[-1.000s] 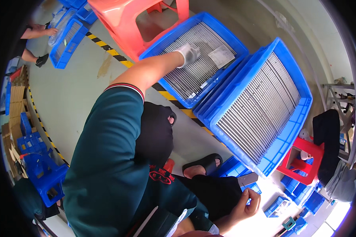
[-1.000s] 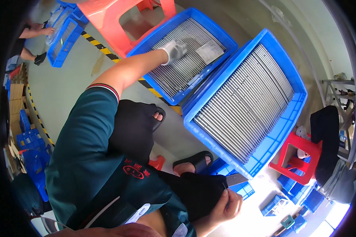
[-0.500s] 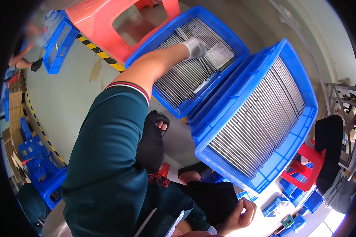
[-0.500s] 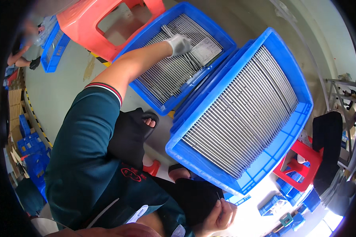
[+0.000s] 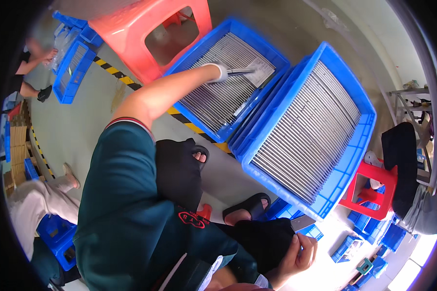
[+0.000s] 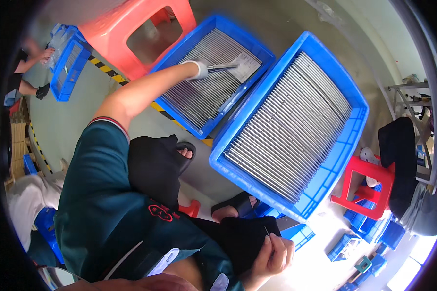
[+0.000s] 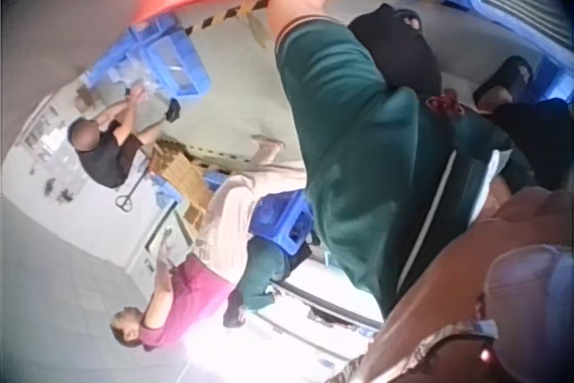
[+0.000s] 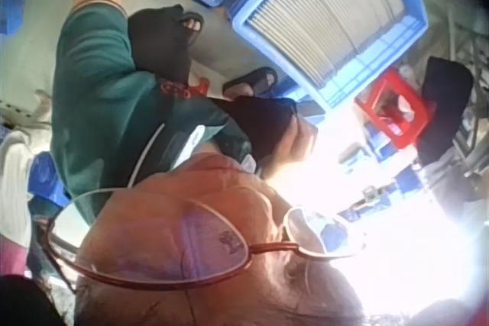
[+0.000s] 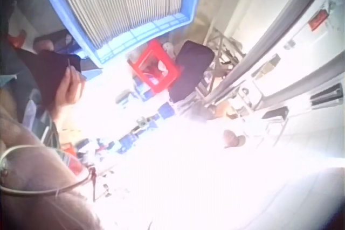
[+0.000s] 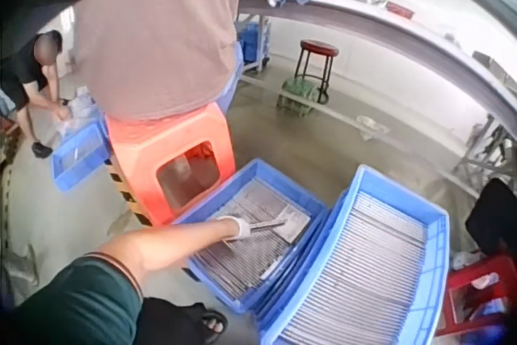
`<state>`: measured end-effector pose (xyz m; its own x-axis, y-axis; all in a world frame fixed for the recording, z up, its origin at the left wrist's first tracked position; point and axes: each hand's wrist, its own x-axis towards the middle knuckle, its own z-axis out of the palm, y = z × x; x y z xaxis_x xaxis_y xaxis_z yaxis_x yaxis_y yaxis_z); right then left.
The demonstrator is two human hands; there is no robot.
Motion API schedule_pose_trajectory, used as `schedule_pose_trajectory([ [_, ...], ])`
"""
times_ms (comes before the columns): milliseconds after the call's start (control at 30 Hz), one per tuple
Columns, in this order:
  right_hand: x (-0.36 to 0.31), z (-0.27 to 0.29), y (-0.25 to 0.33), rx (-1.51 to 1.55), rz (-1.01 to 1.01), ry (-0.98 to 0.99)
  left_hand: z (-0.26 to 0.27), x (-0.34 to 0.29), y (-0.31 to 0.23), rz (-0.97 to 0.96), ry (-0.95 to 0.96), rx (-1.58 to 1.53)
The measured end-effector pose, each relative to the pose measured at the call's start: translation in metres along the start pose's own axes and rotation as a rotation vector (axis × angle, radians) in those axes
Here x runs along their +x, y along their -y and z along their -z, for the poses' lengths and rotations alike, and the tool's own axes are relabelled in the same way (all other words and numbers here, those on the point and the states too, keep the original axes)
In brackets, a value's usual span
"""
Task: The person sorts and organizes small metal tubes from a blue bin into bundles by hand.
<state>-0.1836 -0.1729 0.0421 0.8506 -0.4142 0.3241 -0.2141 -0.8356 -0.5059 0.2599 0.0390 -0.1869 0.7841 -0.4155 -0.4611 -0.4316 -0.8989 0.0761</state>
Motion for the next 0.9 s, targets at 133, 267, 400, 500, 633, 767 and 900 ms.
schedule_pose_trajectory([
  [133,-0.010,0.004,-0.001,0.028,0.050,-0.040,0.022,-0.041,0.018,0.160,0.444,-1.884],
  [267,-0.014,0.004,0.001,0.054,0.108,-0.093,0.056,-0.107,0.000,-0.108,0.340,-2.266],
  [400,-0.018,0.003,0.000,0.102,0.163,-0.104,0.086,-0.174,-0.019,-0.633,0.269,-2.320],
  [500,-0.023,0.002,-0.007,0.127,0.150,-0.150,0.105,-0.214,-0.045,-0.698,0.248,-2.372],
  [633,-0.019,0.009,-0.007,0.356,-0.082,-0.165,0.107,-0.268,-0.078,-0.684,0.323,-2.223],
  [767,0.011,0.009,0.011,0.863,-0.204,-0.079,0.070,-0.306,-0.116,-0.590,0.662,-2.118],
  [900,0.044,-0.011,0.027,1.114,-0.183,0.071,0.017,-0.337,-0.148,-0.444,0.962,-1.963],
])
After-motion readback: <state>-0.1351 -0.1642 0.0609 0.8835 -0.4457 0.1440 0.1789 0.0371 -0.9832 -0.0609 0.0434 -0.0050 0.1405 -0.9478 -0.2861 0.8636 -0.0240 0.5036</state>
